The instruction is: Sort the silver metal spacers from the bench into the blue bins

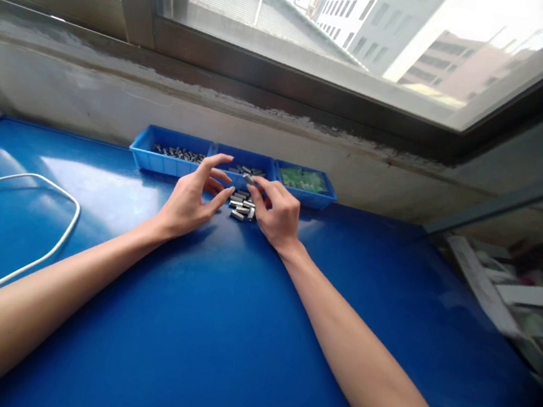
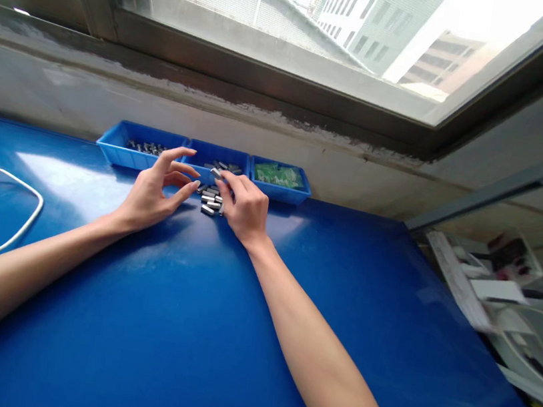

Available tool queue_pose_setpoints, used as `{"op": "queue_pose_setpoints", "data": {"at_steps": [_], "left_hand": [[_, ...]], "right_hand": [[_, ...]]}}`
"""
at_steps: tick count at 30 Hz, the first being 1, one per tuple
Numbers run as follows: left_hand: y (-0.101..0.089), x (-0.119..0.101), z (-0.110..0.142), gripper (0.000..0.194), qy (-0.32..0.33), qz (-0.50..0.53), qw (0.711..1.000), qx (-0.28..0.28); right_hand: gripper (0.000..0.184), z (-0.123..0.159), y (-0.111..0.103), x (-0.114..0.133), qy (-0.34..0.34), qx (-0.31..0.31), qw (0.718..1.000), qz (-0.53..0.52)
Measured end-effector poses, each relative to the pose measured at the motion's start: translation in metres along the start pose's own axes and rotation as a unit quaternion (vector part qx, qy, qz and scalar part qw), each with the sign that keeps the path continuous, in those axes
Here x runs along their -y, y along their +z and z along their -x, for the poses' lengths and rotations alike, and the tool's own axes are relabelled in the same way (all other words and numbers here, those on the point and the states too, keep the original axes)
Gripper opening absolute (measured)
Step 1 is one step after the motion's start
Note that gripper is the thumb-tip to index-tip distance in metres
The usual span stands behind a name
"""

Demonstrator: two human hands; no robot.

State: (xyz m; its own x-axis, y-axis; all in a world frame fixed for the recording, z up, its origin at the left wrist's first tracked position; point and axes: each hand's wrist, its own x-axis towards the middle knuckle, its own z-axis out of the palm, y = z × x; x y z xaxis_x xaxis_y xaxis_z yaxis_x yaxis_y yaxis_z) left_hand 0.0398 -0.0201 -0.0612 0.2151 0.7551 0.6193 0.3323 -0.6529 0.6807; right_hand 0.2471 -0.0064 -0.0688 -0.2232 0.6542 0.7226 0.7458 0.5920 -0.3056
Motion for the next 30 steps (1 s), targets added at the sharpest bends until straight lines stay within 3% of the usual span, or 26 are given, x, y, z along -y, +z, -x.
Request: {"op": "queue_pose_setpoints", "data": {"at_steps": [4,7,9,16,24,30], "left_hand": [[0.0019,0.0023,0.0015,0.023,0.097,-0.075,0.988,0.089],[0.0033,0.0048,0.0033,0.024,0.165,-0.106,0.964,0.181],[0.0036,0.0062,0.0038,0.024,0.178,-0.126,0.952,0.212],[0.0023,0.0064,0.0040,0.018,0.148,-0.147,0.956,0.205],[0.0025,0.0072,0.0052,0.018,0.094,-0.141,0.962,0.215],[0.0008,0.0043,0.0027,0.014,0.058,-0.108,0.984,0.129]], "right_hand": [[0.035,-0.0023,0.0012,-0.0053,0.102,-0.039,0.993,0.041],[0.036,-0.0035,0.0005,-0.0053,0.136,-0.020,0.989,0.062],[0.037,-0.0039,-0.0001,-0.0043,0.154,-0.011,0.985,0.072],[0.042,-0.0046,-0.0007,-0.0025,0.165,-0.006,0.985,0.058],[0.035,-0.0056,-0.0022,-0.0009,0.157,-0.022,0.987,0.020],[0.035,-0.0052,-0.0028,0.0008,0.138,-0.029,0.990,0.015]]}}
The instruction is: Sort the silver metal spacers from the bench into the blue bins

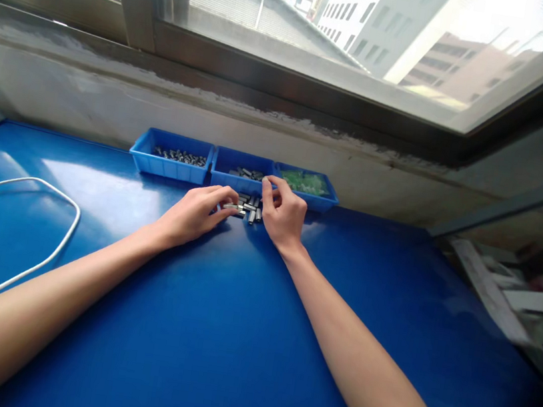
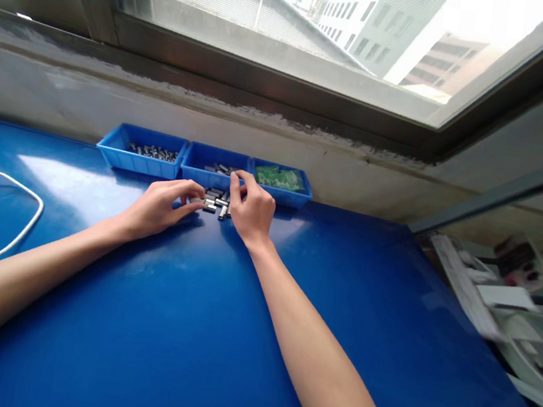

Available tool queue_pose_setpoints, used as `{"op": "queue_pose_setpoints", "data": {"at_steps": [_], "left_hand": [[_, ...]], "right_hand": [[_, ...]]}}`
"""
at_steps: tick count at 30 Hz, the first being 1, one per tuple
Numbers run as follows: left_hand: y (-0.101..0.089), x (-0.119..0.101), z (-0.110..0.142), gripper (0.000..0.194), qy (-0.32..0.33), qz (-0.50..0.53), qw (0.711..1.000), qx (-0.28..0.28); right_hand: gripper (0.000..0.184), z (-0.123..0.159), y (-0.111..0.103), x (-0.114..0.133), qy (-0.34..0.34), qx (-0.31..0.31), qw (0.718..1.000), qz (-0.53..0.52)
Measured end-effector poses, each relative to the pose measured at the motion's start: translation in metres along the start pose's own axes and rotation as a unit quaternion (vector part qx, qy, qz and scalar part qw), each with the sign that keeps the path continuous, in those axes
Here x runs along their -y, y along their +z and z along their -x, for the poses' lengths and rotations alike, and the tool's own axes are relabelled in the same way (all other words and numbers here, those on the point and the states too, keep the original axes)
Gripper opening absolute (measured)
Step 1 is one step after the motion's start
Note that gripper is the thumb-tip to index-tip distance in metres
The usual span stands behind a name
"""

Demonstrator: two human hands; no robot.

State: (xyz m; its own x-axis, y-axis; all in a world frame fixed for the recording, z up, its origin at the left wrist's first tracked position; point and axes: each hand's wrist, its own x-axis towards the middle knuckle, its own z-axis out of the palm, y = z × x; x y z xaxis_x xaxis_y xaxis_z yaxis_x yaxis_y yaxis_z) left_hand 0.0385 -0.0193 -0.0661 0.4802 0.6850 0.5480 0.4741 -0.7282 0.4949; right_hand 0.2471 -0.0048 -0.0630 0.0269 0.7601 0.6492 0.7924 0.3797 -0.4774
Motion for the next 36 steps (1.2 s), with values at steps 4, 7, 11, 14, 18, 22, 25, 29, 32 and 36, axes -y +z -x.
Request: {"op": "queue_pose_setpoints", "data": {"at_steps": [4,7,11,14,18,22,25,29,32,36], "left_hand": [[-0.0023,0.0000,-0.0015,0.012,-0.014,0.039,0.996,-0.075],[-0.0029,-0.0007,-0.0024,0.016,-0.034,0.075,0.992,-0.095],[-0.0036,-0.0030,-0.0034,0.024,-0.077,0.095,0.988,-0.097],[-0.0043,-0.0034,-0.0042,0.030,-0.095,0.091,0.985,-0.110],[-0.0036,-0.0006,-0.0046,0.031,-0.092,0.075,0.985,-0.129],[-0.0014,0.0013,-0.0033,0.034,-0.109,0.138,0.976,-0.125],[-0.0013,0.0001,-0.0021,0.041,-0.124,0.195,0.967,-0.111],[-0.0032,-0.0024,-0.0013,0.041,-0.131,0.217,0.962,-0.096],[-0.0040,-0.0033,-0.0012,0.039,-0.134,0.215,0.962,-0.099],[-0.0042,-0.0038,-0.0014,0.037,-0.135,0.207,0.966,-0.078]], "right_hand": [[0.033,0.0007,-0.0003,0.0009,-0.017,0.002,1.000,-0.007],[0.031,0.0010,-0.0002,0.0006,-0.024,0.000,1.000,-0.016],[0.030,0.0016,0.0013,-0.0008,-0.040,0.015,0.999,-0.031],[0.032,0.0025,0.0020,-0.0012,-0.053,0.044,0.997,-0.028],[0.033,0.0042,0.0003,0.0007,-0.065,0.073,0.995,-0.022],[0.031,0.0060,-0.0021,0.0029,-0.101,0.101,0.989,-0.038],[0.032,0.0075,-0.0025,0.0029,-0.142,0.120,0.981,-0.051],[0.028,0.0090,-0.0024,0.0024,-0.185,0.117,0.973,-0.068],[0.028,0.0095,-0.0028,0.0029,-0.194,0.130,0.970,-0.065],[0.033,0.0095,-0.0033,0.0033,-0.181,0.147,0.971,-0.047]]}}
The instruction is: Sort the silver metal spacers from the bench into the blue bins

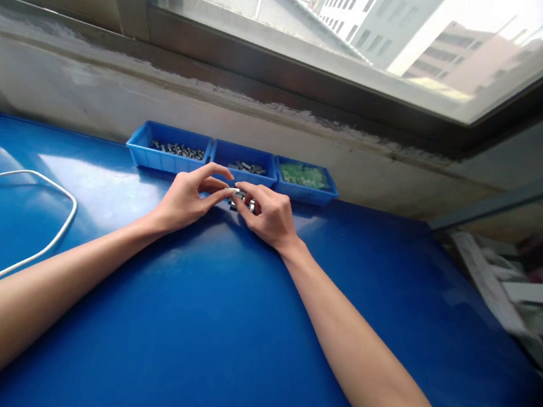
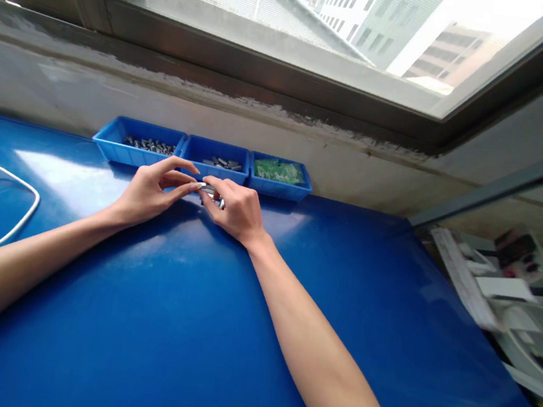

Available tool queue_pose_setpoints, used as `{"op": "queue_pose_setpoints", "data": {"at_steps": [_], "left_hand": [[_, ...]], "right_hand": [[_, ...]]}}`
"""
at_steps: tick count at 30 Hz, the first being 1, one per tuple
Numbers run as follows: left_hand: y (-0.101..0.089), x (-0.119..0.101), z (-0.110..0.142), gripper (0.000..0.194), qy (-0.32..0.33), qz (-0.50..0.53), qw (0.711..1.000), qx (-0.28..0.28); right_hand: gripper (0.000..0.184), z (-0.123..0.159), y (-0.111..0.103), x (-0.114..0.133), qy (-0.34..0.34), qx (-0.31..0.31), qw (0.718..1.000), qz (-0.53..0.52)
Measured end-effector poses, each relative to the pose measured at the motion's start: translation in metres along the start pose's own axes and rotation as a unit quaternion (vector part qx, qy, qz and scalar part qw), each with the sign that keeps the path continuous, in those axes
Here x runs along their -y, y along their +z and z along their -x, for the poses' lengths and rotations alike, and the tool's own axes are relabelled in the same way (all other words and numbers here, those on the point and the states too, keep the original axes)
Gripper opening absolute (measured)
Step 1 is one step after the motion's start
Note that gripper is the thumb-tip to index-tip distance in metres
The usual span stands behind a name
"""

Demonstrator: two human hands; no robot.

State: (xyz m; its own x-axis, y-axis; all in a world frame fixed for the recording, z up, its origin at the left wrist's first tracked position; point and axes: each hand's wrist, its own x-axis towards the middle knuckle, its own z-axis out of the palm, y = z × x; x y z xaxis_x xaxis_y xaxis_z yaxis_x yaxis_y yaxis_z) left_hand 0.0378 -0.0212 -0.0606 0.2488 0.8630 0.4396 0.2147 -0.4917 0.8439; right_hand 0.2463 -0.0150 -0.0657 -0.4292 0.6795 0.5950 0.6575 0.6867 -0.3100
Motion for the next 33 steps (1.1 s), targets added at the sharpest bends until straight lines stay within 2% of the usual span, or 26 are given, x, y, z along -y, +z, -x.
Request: {"op": "queue_pose_setpoints", "data": {"at_steps": [3,6,9,12,15,17,20,25,33], "left_hand": [[0.000,0.000,0.000,0.037,-0.002,-0.005,1.000,0.016],[0.001,0.001,-0.001,0.037,0.008,-0.024,1.000,0.007],[0.003,0.003,-0.002,0.033,0.067,-0.102,0.993,0.001],[0.004,0.007,-0.002,0.028,0.166,-0.205,0.963,0.060],[0.005,0.012,-0.001,0.027,0.224,-0.247,0.932,0.140],[0.005,0.014,-0.001,0.026,0.230,-0.253,0.927,0.153],[0.005,0.015,-0.001,0.022,0.225,-0.248,0.932,0.140],[0.004,0.011,-0.001,0.021,0.184,-0.239,0.943,0.141],[0.006,0.014,0.002,0.020,0.173,-0.236,0.951,0.104]], "right_hand": [[0.035,0.000,0.000,0.000,-0.005,0.008,1.000,0.005],[0.034,-0.001,0.001,-0.002,0.002,-0.008,1.000,0.020],[0.035,-0.003,0.001,-0.005,0.084,-0.075,0.993,0.043],[0.037,-0.005,0.001,-0.010,0.184,-0.140,0.971,0.066],[0.037,-0.008,0.001,-0.014,0.227,-0.149,0.959,0.077],[0.037,-0.009,0.001,-0.015,0.234,-0.139,0.959,0.076],[0.038,-0.009,0.002,-0.015,0.232,-0.127,0.962,0.064],[0.040,-0.009,0.001,-0.012,0.229,-0.117,0.965,0.059],[0.035,-0.009,-0.001,-0.009,0.211,-0.114,0.970,0.046]]}}
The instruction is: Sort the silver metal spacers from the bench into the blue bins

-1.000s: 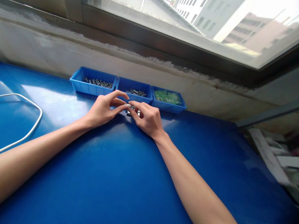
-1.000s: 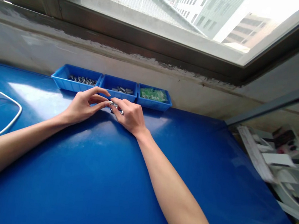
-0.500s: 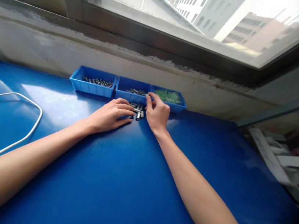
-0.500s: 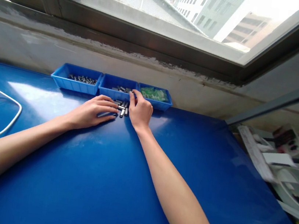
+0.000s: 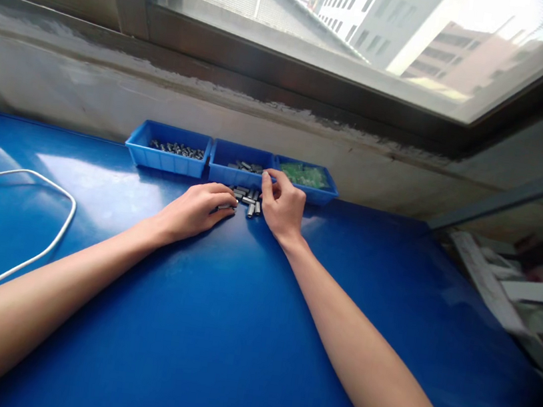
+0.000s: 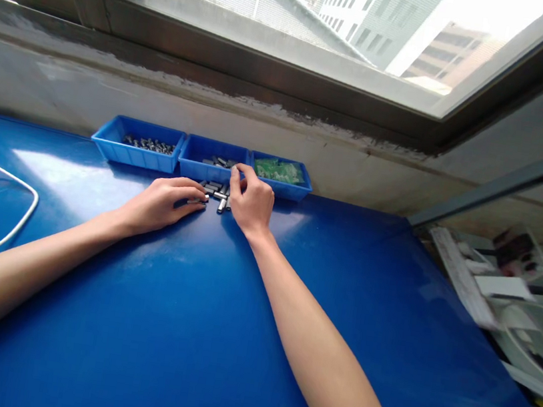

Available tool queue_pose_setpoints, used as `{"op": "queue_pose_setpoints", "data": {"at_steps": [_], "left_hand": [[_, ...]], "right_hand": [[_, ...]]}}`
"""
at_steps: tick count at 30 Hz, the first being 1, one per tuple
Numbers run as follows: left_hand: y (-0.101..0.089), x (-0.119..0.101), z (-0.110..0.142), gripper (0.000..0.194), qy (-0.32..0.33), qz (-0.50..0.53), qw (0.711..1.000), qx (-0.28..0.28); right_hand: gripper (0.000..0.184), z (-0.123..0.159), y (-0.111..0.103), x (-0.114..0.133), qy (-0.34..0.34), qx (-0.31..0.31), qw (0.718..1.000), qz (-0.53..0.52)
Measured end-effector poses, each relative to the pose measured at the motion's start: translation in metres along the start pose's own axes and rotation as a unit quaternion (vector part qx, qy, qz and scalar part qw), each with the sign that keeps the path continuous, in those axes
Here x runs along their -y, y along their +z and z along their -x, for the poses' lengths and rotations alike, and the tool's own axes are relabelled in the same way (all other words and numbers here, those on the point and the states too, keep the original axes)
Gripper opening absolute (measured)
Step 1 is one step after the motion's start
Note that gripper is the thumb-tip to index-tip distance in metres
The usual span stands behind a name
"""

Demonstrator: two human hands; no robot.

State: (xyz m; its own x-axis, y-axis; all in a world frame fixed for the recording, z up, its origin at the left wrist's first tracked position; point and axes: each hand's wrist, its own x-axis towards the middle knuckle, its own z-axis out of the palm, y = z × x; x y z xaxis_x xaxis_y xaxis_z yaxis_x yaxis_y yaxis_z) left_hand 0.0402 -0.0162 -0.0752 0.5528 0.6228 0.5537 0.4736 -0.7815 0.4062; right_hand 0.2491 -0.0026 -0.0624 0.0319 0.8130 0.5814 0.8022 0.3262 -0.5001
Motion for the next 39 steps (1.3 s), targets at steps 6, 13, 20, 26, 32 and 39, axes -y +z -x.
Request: {"op": "queue_pose_setpoints", "data": {"at_steps": [6,13,20,26,32,39], "left_hand": [[0.000,0.001,0.002,0.026,-0.026,-0.001,0.995,-0.097],[-0.005,-0.002,-0.003,0.023,-0.050,0.028,0.992,-0.111],[-0.008,-0.005,-0.003,0.023,-0.089,0.043,0.988,-0.122],[-0.009,-0.005,-0.003,0.023,-0.083,0.047,0.985,-0.144],[-0.013,-0.013,-0.002,0.049,-0.124,0.111,0.983,-0.083],[-0.012,-0.011,-0.001,0.047,-0.090,0.088,0.991,-0.054]], "right_hand": [[0.037,0.001,-0.001,0.001,-0.009,-0.005,1.000,-0.004],[0.036,0.001,-0.001,0.001,-0.025,-0.010,1.000,-0.017],[0.036,0.001,0.001,-0.001,-0.042,-0.019,0.998,-0.031],[0.028,0.005,0.002,0.000,-0.106,0.008,0.993,-0.050],[0.030,0.011,-0.002,0.006,-0.236,0.067,0.969,-0.023],[0.031,0.011,-0.002,0.004,-0.319,0.090,0.943,0.014]]}}
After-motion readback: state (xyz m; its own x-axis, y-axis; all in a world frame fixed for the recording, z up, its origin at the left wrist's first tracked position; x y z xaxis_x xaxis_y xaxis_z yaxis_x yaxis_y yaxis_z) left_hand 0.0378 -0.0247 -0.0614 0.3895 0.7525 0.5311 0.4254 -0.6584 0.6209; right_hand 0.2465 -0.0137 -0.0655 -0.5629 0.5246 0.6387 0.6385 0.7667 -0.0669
